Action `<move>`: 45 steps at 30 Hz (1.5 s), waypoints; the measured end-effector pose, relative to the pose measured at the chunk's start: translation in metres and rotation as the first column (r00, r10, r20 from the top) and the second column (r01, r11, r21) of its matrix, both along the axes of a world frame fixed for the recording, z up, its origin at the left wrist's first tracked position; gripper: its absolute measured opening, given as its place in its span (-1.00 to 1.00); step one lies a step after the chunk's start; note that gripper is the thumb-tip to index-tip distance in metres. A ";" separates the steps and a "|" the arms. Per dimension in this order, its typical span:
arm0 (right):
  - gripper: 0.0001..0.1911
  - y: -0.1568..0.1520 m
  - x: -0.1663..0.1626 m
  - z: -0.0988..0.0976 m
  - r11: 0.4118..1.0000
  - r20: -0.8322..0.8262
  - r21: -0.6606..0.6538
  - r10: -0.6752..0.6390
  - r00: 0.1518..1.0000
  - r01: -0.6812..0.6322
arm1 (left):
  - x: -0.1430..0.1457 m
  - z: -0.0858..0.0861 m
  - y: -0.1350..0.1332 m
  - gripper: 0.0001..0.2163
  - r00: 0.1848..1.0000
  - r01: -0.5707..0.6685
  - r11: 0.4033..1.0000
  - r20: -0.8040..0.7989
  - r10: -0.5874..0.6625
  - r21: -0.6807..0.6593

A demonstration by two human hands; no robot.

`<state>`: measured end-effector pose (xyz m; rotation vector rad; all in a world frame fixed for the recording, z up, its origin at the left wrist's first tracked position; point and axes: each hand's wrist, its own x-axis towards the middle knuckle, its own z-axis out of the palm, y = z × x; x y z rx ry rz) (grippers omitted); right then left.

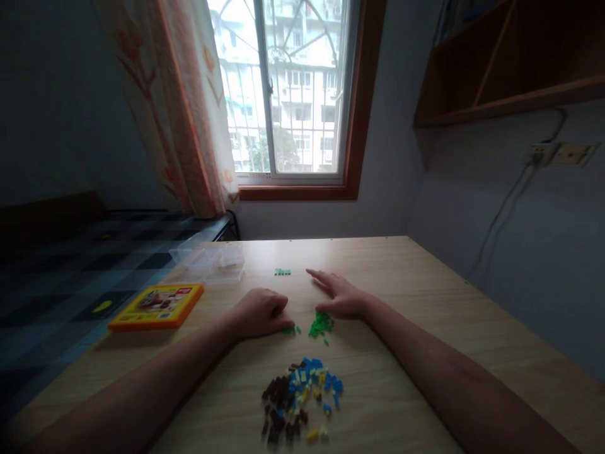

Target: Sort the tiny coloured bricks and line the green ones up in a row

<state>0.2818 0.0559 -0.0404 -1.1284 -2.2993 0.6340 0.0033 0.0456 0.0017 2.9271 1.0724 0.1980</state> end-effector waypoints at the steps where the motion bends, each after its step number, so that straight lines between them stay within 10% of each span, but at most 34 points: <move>1: -0.07 0.000 0.000 0.001 1.000 0.008 0.002 -0.003 1.000 0.003 | 0.000 0.000 0.000 -0.63 1.000 -0.002 1.000 0.003 0.002 0.001; 18: -0.25 0.004 -0.015 -0.004 0.988 0.103 0.095 -0.134 0.986 0.124 | 0.022 -0.006 -0.019 -0.78 0.944 0.007 0.988 0.328 0.044 -0.151; 31: 0.02 0.002 0.006 0.007 0.979 0.101 -0.200 0.050 0.994 -0.029 | 0.021 -0.010 -0.017 -0.71 0.970 0.070 0.997 0.235 -0.067 -0.008; 45: -0.26 -0.003 -0.003 0.005 1.000 0.056 -0.004 -0.004 0.998 0.004 | 0.020 -0.011 -0.015 -0.74 0.962 0.096 0.995 0.253 -0.103 0.041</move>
